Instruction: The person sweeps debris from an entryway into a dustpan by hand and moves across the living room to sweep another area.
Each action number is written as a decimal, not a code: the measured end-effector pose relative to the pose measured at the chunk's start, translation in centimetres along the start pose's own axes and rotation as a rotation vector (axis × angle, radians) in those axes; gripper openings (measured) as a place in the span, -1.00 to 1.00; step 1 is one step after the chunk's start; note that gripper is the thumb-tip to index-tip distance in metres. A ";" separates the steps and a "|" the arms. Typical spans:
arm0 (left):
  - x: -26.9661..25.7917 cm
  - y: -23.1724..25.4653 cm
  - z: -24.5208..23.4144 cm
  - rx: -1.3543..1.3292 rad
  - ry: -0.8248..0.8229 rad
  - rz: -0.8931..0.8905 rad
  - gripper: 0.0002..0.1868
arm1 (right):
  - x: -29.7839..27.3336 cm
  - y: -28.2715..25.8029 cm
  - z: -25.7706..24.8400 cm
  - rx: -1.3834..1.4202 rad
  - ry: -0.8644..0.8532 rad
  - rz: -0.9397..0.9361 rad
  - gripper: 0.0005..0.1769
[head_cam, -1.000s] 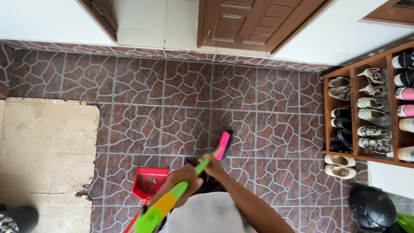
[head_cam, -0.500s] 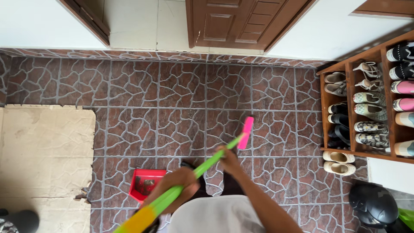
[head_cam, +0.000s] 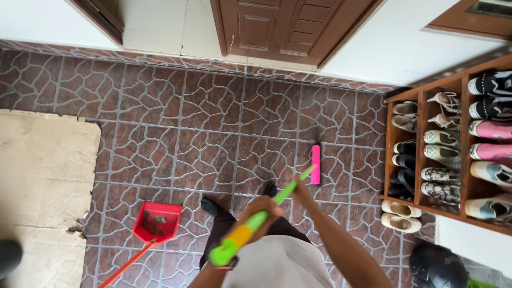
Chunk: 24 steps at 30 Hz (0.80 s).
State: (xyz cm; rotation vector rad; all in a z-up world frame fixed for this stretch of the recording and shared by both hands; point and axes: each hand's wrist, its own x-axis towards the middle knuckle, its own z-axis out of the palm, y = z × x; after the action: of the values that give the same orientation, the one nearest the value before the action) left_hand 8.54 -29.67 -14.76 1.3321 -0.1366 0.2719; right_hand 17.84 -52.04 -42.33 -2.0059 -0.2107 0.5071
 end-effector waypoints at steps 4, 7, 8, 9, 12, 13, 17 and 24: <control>1.4 6.0 -3.1 0.387 -0.092 -0.085 -0.77 | 1.7 -3.4 5.7 0.012 -0.110 -0.026 -0.76; 2.7 9.9 -3.7 0.531 -0.096 -0.068 -0.70 | 3.5 -7.2 10.7 0.146 -0.308 0.045 -0.76; 3.1 11.1 -3.6 0.547 -0.082 -0.041 -0.71 | 3.9 -8.5 12.2 0.175 -0.278 -0.077 -0.77; 3.4 12.3 -3.4 0.557 -0.073 -0.016 -0.71 | 3.9 -9.7 13.2 0.203 -0.243 -0.195 -0.78; 3.5 17.3 -3.4 0.598 -0.097 0.004 -0.72 | 4.1 -14.4 14.4 0.170 -0.400 0.005 -0.75; 3.6 18.7 -3.7 0.610 -0.116 0.004 -0.72 | 3.8 -15.7 13.8 0.098 -0.444 0.006 -0.77; 2.9 20.6 -5.4 0.458 -0.203 0.057 -0.71 | 1.9 -16.4 10.1 0.005 -0.512 -0.197 -0.79; -0.4 7.1 -5.1 0.082 -0.057 -0.397 -0.85 | -0.8 -1.4 0.8 -0.191 -0.188 -0.029 -0.59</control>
State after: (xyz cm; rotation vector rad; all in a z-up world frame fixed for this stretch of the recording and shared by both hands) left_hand 5.92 -23.30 -9.40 1.4169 0.0935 -0.0974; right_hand 16.90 -51.05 -41.20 -2.1368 -0.4172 0.6794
